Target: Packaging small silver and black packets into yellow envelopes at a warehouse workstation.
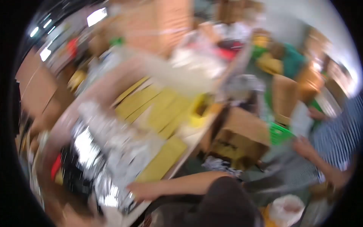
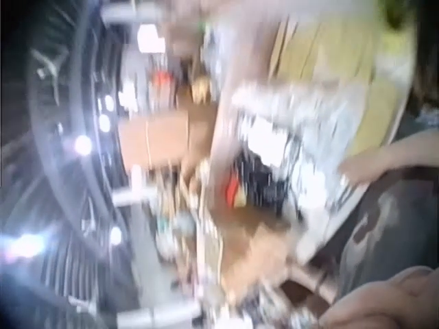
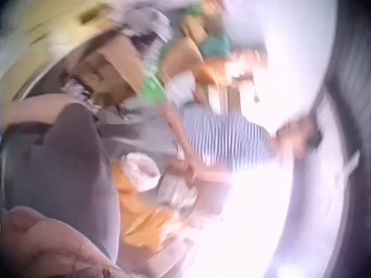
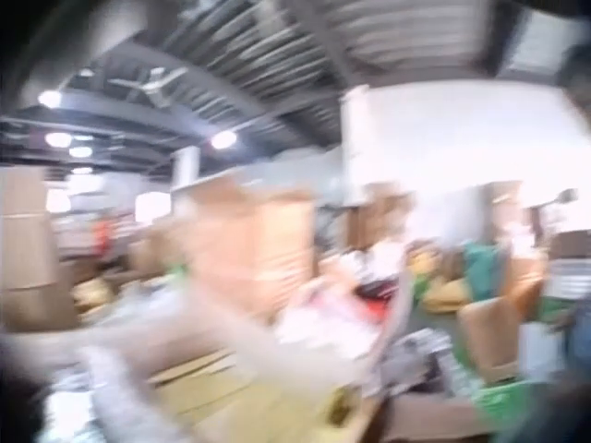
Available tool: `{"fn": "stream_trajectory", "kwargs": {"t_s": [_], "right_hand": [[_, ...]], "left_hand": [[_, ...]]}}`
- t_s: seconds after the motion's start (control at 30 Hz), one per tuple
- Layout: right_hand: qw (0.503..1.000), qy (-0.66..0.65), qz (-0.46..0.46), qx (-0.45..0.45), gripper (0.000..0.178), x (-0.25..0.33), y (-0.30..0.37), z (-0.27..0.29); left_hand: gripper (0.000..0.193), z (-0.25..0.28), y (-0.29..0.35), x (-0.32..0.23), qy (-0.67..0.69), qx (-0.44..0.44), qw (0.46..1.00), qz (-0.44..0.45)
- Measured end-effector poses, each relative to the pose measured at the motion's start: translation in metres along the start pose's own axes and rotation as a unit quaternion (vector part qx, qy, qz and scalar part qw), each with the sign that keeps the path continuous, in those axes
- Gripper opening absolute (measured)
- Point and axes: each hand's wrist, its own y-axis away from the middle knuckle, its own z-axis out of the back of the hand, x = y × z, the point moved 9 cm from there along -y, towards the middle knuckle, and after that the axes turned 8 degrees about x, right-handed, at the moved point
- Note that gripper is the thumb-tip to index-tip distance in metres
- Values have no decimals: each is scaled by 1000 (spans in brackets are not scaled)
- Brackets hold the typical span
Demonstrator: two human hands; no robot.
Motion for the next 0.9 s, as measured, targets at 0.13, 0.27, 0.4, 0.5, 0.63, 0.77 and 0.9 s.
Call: {"fn": "stream_trajectory", "kwargs": {"t_s": [0.13,0.27,0.4,0.5,0.63,0.77,0.9], "right_hand": [[986,25,-166,-22,38,-20,32,8],[983,174,-51,-4,38,5,18,17],[982,187,-19,-11,44,10,5,11],[987,160,-32,-12,48,15,-1,12],[970,223,-85,-36,46,22,-2,22],[975,208,-72,-30,39,14,-3,17],[983,164,-52,-56,35,13,-4,23]], "left_hand": [[10,-80,27,72,-312,165,915,195],[6,-70,18,97,-324,286,862,264],[15,-104,19,113,-369,302,848,230],[30,-180,40,110,-517,292,792,140],[38,-177,45,99,-577,179,796,45],[33,-203,57,115,-432,215,868,117],[47,-256,100,138,-154,357,893,225]]}}
